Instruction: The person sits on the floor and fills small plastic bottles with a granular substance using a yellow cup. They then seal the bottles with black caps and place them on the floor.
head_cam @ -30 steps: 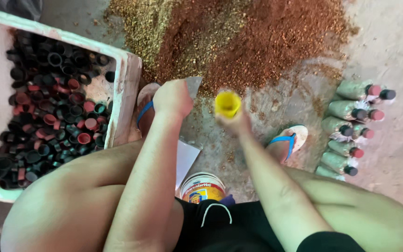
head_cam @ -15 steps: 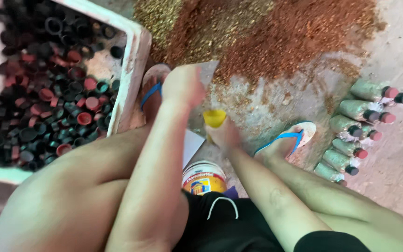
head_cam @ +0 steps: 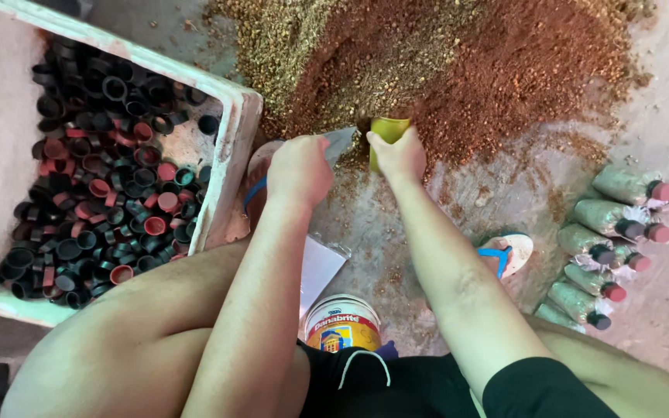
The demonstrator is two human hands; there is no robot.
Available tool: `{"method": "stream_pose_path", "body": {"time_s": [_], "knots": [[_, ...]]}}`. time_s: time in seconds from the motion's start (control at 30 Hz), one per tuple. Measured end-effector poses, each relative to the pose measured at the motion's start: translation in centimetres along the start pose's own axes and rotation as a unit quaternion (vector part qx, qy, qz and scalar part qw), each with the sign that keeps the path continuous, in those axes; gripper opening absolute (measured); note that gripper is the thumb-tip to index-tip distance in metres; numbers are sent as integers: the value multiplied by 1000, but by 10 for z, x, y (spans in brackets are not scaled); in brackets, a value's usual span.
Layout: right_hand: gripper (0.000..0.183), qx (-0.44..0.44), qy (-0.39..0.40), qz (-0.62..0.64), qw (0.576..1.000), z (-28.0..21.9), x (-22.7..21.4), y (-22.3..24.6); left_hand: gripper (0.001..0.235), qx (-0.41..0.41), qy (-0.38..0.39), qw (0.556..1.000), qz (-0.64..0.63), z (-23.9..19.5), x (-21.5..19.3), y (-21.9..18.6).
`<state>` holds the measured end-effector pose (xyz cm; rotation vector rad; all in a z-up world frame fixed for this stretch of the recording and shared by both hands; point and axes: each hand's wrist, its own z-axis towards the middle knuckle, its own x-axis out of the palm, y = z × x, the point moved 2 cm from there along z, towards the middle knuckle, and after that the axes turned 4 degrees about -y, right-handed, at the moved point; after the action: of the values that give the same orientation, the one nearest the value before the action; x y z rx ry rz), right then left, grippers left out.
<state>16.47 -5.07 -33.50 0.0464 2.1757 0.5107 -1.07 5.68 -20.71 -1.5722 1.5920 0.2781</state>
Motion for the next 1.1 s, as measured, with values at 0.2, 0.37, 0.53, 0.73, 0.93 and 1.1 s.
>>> {"method": "stream_pose_path", "body": {"time_s": [0.2,0.37,0.53,0.73,0.93,1.1], "knots": [[100,-64,-85,119,987,-12,-7,-28,25,30,-6,999,17,9,24,-5],[98,-154,-91,174,968,-26,-46,-46,24,108,-38,993,41,-3,26,-21],[80,-228,-96,112,962,-66,-113,-23,23,117,-66,991,7,5,48,-25],[79,-313,-102,-33,944,-96,-158,3,23,127,-102,987,-1,1,62,-34],[81,-334,-18,-181,925,-123,-163,35,27,156,-156,975,9,-33,40,-57],[78,-381,-63,-327,863,-118,-158,41,24,172,-230,957,38,-20,61,-55]]}}
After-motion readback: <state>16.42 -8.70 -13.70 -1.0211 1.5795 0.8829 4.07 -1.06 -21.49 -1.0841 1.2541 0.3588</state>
